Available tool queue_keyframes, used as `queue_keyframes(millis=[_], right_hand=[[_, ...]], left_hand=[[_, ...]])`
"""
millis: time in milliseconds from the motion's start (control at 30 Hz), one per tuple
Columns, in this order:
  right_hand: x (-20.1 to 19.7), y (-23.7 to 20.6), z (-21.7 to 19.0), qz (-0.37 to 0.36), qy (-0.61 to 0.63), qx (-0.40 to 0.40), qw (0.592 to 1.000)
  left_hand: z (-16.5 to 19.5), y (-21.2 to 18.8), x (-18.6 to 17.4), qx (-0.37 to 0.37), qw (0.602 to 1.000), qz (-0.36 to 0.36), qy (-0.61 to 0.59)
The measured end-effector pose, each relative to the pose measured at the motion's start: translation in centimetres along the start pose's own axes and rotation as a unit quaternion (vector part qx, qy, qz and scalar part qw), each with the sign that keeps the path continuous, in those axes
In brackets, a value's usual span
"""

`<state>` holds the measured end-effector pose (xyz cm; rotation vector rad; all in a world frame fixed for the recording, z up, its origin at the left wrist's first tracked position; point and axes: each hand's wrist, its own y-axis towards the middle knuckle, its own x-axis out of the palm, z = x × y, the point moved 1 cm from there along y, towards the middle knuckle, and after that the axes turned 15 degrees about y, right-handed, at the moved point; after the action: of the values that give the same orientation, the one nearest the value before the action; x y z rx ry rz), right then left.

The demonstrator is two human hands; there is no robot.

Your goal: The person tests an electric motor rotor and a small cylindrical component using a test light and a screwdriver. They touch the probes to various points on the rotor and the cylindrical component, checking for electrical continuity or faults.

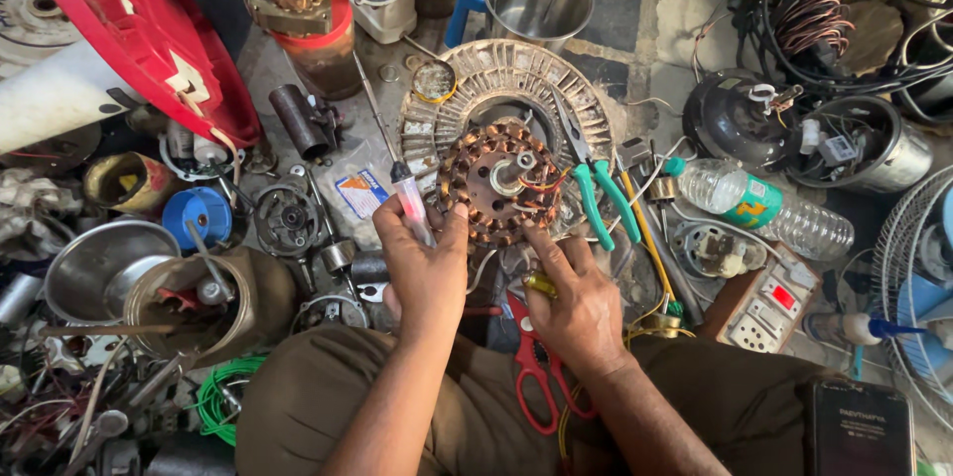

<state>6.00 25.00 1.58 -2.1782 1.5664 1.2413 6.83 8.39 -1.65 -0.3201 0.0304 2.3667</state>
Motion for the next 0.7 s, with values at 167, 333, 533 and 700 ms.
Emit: queue_keyframes(millis=[167,333,533,700], right_hand=[[0.0,-0.3,0.4,-0.001,0.001,-0.018,1.000],[0.4,-0.5,0.4,-0.008,0.003,-0.018,1.000],[-0.4,-0.9,0.1,-0.001,0.032,-0.008,0.999],[-1.7,-2.9,-0.9,0.079,0.137,0.037,0.987]], left_hand=[[0.0,-0.1,-0.1,-0.020,1.000,-0.009,0.013],[0.3,0.0,0.0,-0.022,1.000,-0.003,0.017],[0.0,-0.1,-0.1,-0.009,0.999,0.006,-0.040],[0.2,-3.2,-1.7,-0.075,0.955,-0.031,-0.285]])
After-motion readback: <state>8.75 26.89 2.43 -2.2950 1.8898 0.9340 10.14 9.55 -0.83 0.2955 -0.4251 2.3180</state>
